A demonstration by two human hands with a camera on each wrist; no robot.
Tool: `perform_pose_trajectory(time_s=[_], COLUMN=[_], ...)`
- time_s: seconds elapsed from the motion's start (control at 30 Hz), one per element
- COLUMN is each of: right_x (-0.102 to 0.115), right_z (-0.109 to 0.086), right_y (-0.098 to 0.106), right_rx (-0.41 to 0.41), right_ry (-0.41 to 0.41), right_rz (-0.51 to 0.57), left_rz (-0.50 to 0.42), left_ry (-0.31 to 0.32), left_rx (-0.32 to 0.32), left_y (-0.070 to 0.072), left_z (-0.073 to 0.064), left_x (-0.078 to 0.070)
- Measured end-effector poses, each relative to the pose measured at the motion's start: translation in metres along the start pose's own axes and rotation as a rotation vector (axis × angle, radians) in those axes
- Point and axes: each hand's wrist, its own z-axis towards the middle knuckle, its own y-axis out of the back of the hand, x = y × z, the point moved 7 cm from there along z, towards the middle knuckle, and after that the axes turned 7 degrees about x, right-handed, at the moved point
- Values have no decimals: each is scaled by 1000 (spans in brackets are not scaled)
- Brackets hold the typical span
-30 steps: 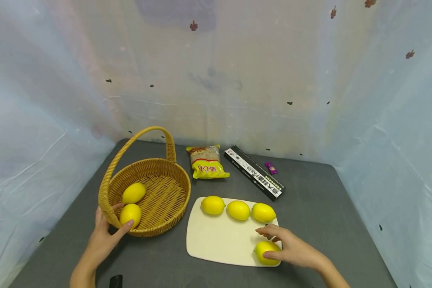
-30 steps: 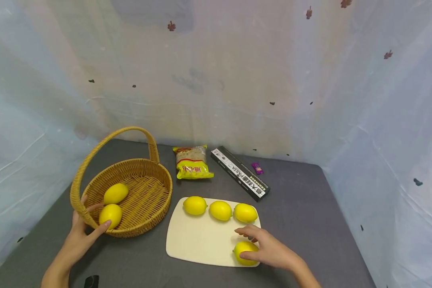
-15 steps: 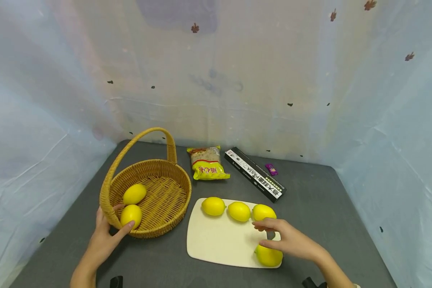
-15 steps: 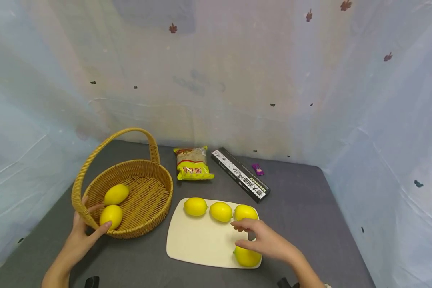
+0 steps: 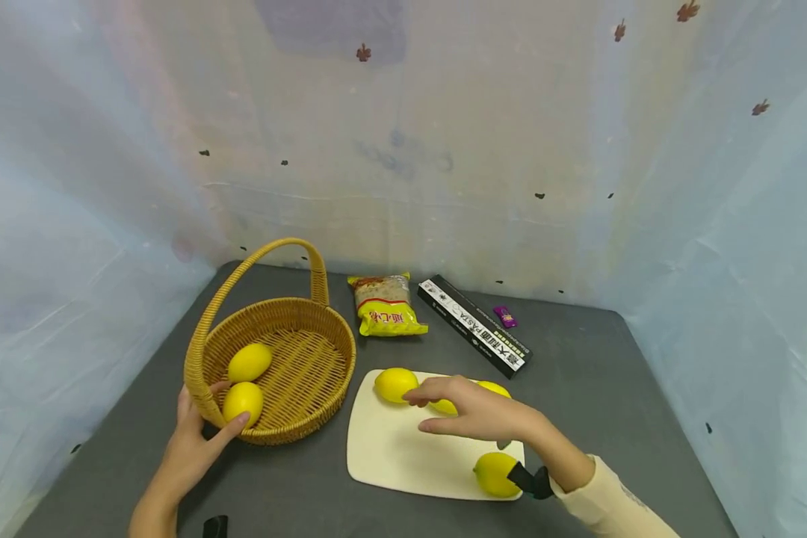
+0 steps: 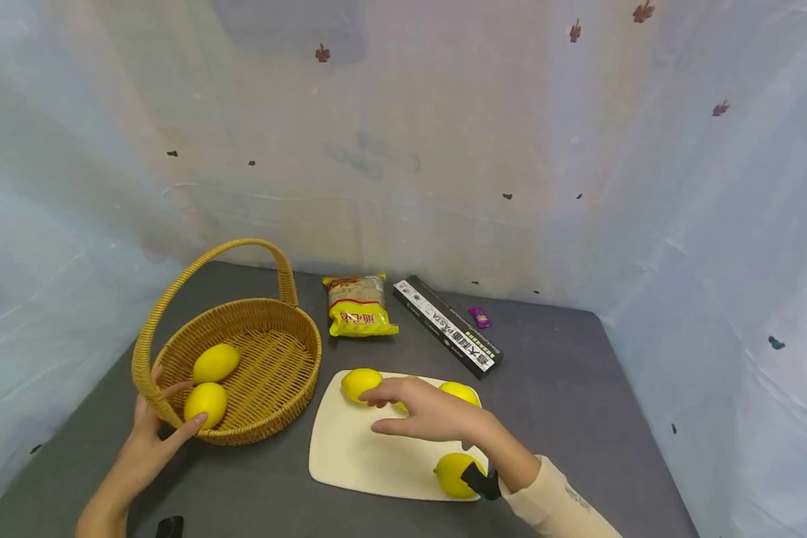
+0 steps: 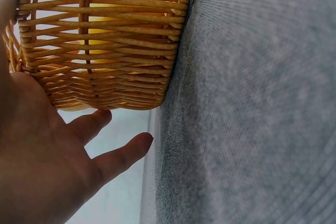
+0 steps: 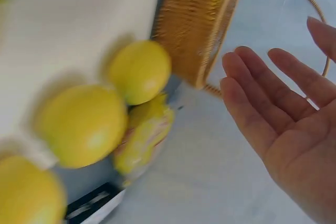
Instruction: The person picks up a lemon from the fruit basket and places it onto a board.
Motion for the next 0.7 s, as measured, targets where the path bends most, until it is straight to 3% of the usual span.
perform_pose_trajectory(time_s=[0.4, 0.7], right_x=[55, 92], right_z=[102, 172], right_y=[19, 17], right_rx=[137, 183], right_ry=[168, 156], right_rz=[-183, -334], left_rz=[18, 18], left_ry=[20, 18], left_rx=[8, 0], left_y=[1, 2], left_z=[-1, -1], left_x=[2, -2])
